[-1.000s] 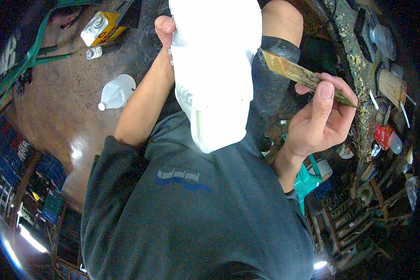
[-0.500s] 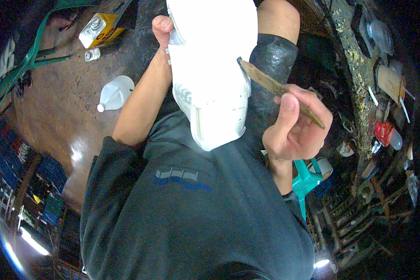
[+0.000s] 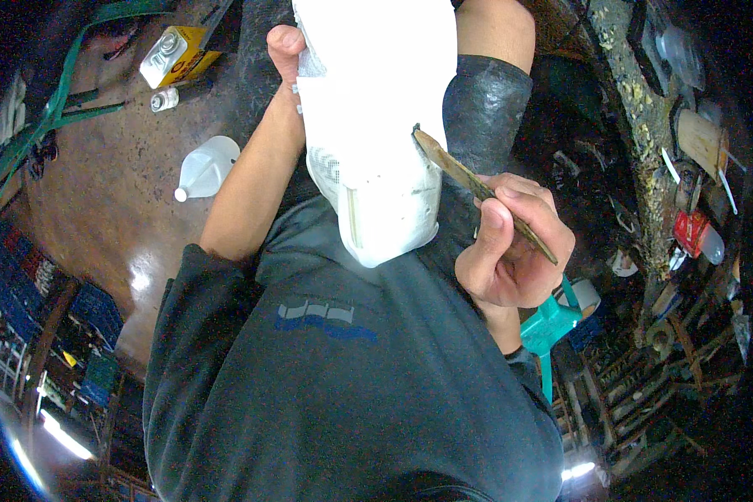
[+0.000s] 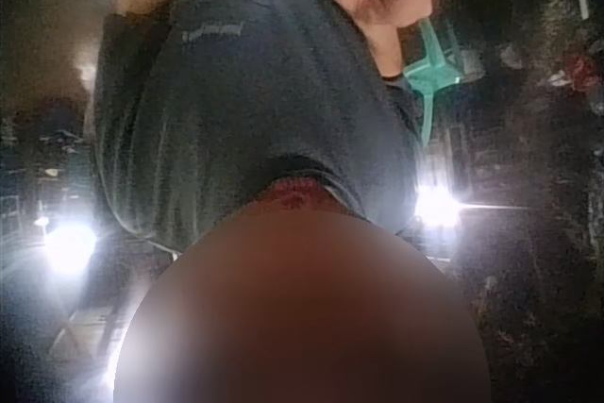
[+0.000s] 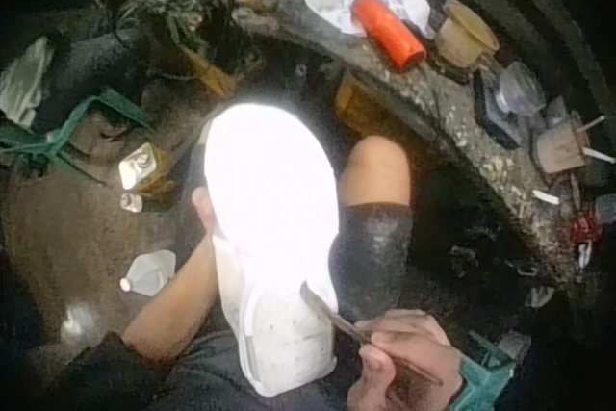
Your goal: The person uses a soldering iron to apply heat to the upper and sole of a white sneaker, then uses a small brush to apply a dark substance to the same areas. The person repeatedly rotates the shoe to access different sections while seated.
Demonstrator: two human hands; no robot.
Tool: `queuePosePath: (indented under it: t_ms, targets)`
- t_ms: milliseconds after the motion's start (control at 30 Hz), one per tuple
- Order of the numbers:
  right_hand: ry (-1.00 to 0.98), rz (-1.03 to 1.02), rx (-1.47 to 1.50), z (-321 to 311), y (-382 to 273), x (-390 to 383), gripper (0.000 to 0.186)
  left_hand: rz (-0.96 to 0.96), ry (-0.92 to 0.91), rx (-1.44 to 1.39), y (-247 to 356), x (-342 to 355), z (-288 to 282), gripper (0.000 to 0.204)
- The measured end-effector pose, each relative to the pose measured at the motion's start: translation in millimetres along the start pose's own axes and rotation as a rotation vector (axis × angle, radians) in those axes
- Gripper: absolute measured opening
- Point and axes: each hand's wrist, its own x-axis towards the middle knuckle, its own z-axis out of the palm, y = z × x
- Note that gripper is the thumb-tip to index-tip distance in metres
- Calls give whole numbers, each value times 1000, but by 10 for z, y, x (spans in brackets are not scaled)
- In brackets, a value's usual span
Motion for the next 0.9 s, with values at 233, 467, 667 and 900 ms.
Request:
queuePosePath:
  t_ms: [233, 467, 667, 900]
  targets:
    - [-28, -41, 9, -3, -17, 77, 21, 7, 4, -20, 2, 0, 10, 77]
    - [-22, -73, 60, 55, 10, 136, 18, 23, 5, -48, 1, -1, 11, 81]
    - [47, 28, 30, 14, 93, 151, 17, 36, 2, -87, -22, -7, 28, 84]
    - [97, 117, 67, 17, 111, 123, 17, 32, 17, -103, -26, 6, 48, 83]
